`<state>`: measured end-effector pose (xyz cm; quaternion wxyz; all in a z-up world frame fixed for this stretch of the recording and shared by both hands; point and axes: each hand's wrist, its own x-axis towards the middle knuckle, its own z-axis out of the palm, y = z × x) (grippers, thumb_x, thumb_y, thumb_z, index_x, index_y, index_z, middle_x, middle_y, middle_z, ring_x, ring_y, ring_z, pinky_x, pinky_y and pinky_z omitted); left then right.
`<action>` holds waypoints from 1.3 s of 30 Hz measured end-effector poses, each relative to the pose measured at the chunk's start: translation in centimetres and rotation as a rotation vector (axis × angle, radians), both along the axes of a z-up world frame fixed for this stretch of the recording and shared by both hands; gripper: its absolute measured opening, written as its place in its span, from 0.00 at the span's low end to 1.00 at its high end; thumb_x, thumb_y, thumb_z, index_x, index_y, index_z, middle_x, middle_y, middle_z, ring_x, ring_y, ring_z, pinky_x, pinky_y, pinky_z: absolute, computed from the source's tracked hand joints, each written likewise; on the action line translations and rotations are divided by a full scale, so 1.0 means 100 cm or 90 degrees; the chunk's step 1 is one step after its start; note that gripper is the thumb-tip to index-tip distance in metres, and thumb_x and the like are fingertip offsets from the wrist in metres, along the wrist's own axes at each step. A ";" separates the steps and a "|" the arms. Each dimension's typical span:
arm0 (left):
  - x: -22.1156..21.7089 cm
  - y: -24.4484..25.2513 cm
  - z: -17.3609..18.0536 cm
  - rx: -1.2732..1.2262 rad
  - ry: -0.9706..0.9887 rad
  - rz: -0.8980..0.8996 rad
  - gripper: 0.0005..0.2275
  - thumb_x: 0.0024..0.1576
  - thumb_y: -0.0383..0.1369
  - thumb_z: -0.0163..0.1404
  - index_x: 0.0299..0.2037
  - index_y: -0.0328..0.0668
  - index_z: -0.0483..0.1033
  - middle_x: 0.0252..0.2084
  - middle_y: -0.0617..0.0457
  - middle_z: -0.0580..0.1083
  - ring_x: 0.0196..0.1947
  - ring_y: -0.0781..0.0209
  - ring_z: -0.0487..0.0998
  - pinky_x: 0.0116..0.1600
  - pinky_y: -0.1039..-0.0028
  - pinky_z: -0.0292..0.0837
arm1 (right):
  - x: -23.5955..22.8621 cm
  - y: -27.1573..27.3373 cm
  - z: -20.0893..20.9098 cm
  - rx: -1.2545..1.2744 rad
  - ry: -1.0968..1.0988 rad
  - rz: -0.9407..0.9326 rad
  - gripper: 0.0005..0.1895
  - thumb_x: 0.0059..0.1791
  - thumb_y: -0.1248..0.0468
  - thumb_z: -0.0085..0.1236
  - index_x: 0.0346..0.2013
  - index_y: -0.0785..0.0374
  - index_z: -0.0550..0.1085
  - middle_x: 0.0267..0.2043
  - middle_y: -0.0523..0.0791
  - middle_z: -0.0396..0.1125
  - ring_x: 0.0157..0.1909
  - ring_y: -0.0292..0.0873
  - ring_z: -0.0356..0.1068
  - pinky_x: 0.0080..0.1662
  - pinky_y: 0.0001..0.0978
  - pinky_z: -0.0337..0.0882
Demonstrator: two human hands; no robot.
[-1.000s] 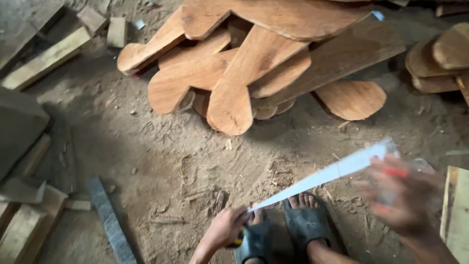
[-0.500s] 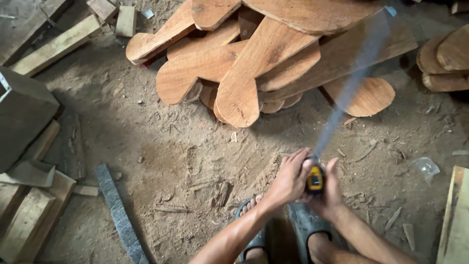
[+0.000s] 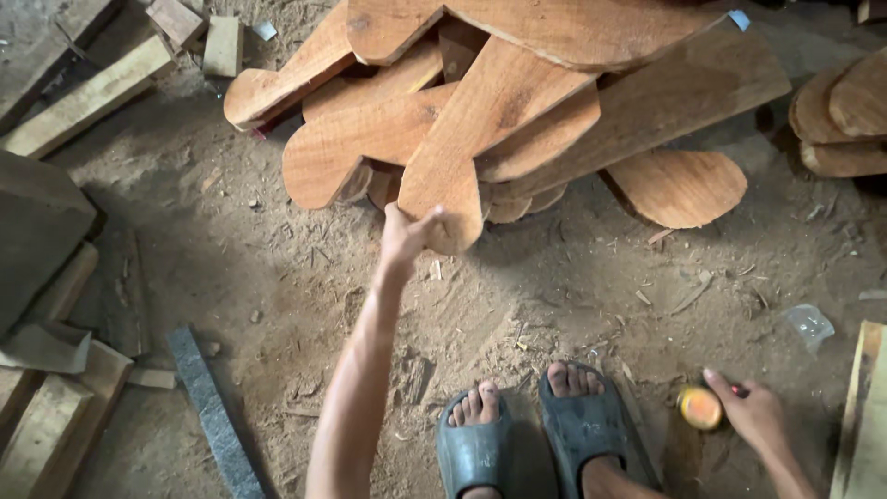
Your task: The person measures a stack of wooden boards using a tape measure and marks lines on them with a pencil.
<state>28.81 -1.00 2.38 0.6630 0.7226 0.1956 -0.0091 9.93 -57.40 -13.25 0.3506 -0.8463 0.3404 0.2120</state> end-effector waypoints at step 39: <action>-0.103 0.165 0.034 0.792 0.130 -0.428 0.09 0.59 0.42 0.49 0.39 0.49 0.76 0.37 0.45 0.79 0.40 0.43 0.80 0.48 0.54 0.74 | 0.126 0.230 0.112 0.555 -0.264 0.055 0.08 0.52 0.73 0.57 0.45 0.71 0.76 0.41 0.46 0.72 0.38 0.40 0.71 0.40 0.34 0.74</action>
